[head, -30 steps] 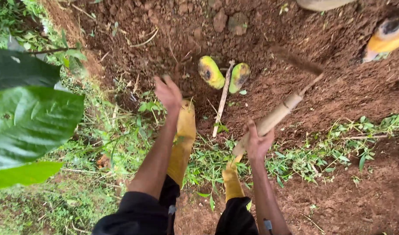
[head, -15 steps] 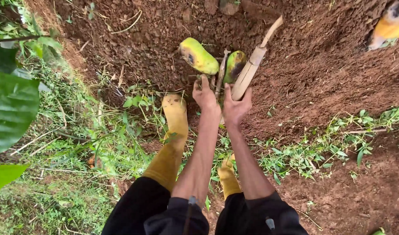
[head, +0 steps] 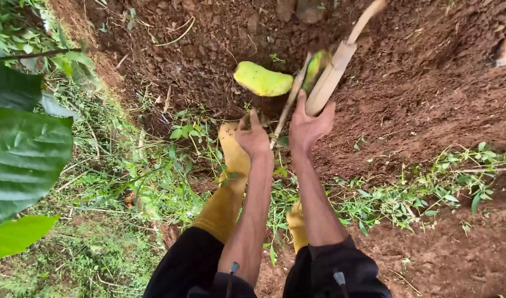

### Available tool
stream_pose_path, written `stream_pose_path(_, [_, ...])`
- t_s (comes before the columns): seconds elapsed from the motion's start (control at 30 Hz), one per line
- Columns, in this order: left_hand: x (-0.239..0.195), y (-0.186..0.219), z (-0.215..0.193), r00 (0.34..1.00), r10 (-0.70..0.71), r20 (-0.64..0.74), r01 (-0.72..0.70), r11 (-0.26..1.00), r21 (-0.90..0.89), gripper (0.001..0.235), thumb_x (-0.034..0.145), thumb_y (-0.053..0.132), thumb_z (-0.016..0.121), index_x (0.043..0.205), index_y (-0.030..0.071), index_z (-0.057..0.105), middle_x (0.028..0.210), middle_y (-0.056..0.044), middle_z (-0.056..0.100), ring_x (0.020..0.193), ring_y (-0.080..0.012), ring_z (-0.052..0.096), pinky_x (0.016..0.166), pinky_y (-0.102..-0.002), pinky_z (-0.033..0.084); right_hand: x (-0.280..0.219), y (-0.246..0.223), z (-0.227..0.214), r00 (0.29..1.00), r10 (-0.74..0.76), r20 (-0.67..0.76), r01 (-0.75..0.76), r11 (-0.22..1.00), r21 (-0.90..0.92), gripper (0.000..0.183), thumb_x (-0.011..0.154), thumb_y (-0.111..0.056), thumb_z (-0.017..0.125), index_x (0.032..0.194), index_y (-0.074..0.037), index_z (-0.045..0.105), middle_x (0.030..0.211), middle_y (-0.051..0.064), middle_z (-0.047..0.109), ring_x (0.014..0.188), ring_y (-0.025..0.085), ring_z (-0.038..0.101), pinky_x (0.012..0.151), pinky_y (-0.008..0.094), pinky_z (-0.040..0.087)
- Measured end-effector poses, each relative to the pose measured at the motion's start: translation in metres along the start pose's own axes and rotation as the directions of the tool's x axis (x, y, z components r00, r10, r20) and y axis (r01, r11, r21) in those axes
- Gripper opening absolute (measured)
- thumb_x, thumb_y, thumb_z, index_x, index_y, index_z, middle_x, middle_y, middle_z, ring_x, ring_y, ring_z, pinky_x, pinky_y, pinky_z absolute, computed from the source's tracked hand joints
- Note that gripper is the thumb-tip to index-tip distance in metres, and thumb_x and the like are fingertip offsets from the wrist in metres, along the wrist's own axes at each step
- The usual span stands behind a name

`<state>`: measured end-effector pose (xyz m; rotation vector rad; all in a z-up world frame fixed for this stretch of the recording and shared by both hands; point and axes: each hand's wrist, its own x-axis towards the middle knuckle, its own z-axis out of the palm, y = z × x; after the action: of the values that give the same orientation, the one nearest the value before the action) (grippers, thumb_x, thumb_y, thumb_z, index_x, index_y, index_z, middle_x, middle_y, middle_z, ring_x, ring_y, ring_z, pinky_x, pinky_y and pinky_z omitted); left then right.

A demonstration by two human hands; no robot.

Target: The person sits on the ground and uses a hoe to loosen soil and remove weeds from a garden bed. They pull out weeds by hand and toss them aside, working along a row of plants.

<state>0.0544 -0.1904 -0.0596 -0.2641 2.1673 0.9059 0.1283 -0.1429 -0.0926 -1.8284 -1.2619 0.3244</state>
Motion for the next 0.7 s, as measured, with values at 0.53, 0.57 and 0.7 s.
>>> stream_pose_path(0.53, [0.041,0.006,-0.03,0.953,-0.254,-0.163,0.202,0.938,-0.282,0.029,0.09,0.038,0.079,0.106,0.016,0.067,0.103,-0.007,0.069,0.098,-0.019,0.069,0.086,-0.041,0.056,-0.086,-0.005,-0.241,0.681,0.312,0.662,-0.156,0.946,-0.285,0.017,0.094,-0.011,0.077,0.098,-0.003,0.062,0.066,0.009,0.065,0.045,0.016,0.056,0.046,0.03,0.047])
stream_pose_path(0.57, [0.049,0.001,-0.035,0.926,-0.31,-0.214,0.253,0.933,-0.255,0.035,0.086,0.046,0.078,0.11,0.023,0.065,0.106,-0.006,0.072,0.1,-0.0195,0.071,0.089,-0.041,0.059,-0.108,0.009,-0.256,0.595,0.357,0.72,-0.14,0.928,-0.344,0.016,0.091,-0.012,0.077,0.095,-0.005,0.063,0.061,0.009,0.065,0.04,0.016,0.056,0.043,0.031,0.047])
stream_pose_path(0.7, [0.054,-0.032,-0.071,0.888,-0.448,-0.107,0.382,0.845,-0.374,0.058,0.091,0.041,0.066,0.137,0.007,0.054,0.126,-0.02,0.064,0.111,-0.0321,0.067,0.084,-0.054,0.064,-0.091,-0.046,-0.205,0.586,0.363,0.724,-0.299,0.928,-0.223,0.012,0.094,0.0,0.068,0.102,0.0,0.06,0.07,0.008,0.063,0.05,0.015,0.056,0.047,0.028,0.048])
